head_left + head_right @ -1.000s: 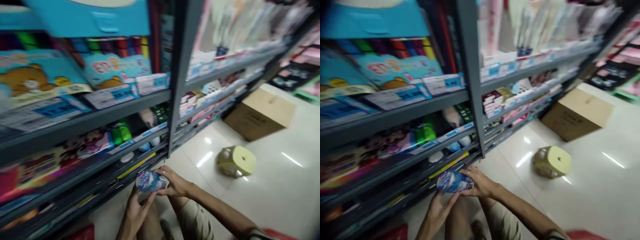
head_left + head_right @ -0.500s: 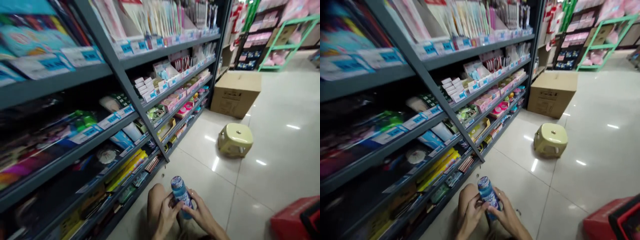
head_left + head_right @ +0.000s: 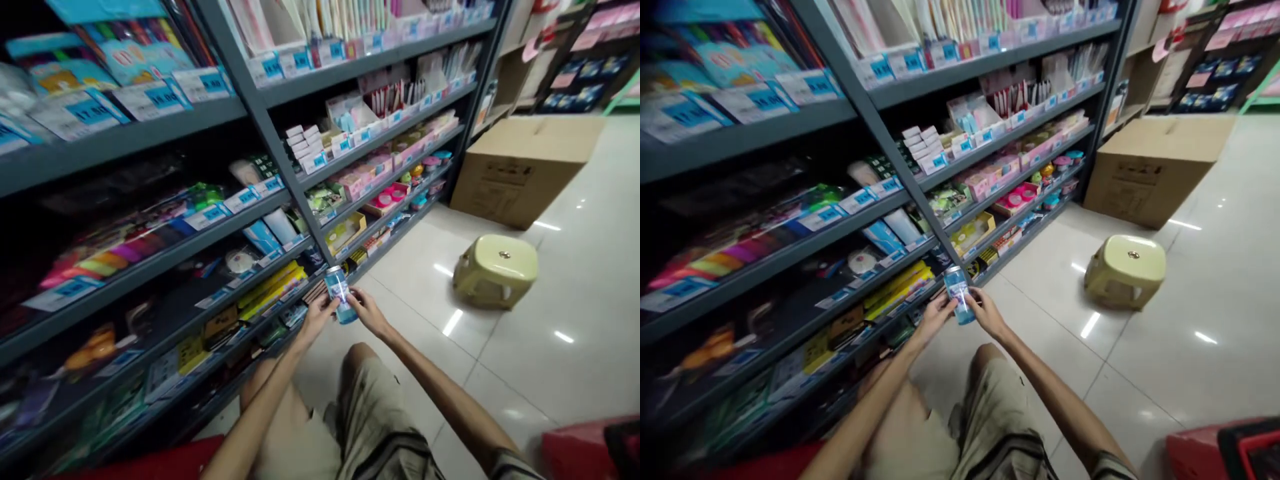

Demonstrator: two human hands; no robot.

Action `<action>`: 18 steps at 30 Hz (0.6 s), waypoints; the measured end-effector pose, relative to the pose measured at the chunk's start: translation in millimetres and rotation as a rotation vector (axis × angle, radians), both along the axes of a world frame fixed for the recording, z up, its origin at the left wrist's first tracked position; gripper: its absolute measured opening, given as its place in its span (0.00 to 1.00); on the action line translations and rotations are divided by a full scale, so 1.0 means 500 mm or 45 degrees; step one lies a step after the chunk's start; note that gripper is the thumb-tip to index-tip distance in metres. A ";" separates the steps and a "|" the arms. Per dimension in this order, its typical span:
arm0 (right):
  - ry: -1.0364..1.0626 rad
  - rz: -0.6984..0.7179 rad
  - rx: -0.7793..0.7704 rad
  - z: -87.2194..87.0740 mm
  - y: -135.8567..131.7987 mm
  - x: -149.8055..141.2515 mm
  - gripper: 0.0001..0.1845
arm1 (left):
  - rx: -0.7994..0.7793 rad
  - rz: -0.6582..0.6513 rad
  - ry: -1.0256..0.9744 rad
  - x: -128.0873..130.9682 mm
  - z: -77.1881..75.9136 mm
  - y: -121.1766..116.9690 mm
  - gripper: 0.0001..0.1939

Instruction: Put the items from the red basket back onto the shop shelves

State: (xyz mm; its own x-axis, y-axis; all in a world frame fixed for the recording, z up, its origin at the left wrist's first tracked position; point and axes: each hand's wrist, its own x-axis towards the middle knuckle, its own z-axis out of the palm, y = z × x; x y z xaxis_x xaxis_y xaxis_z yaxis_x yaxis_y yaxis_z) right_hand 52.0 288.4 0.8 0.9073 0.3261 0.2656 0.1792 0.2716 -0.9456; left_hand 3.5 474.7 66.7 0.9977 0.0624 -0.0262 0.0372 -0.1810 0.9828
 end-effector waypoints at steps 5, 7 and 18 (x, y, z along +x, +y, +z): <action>-0.072 0.073 -0.027 -0.019 0.034 0.064 0.41 | -0.052 0.082 -0.042 0.011 -0.027 0.030 0.39; -0.102 0.079 -0.047 -0.018 0.061 0.096 0.40 | -0.066 0.141 -0.076 0.022 -0.026 0.046 0.39; -0.559 0.161 -0.279 -0.074 0.235 0.257 0.38 | 0.331 0.240 -0.186 0.140 -0.068 0.245 0.29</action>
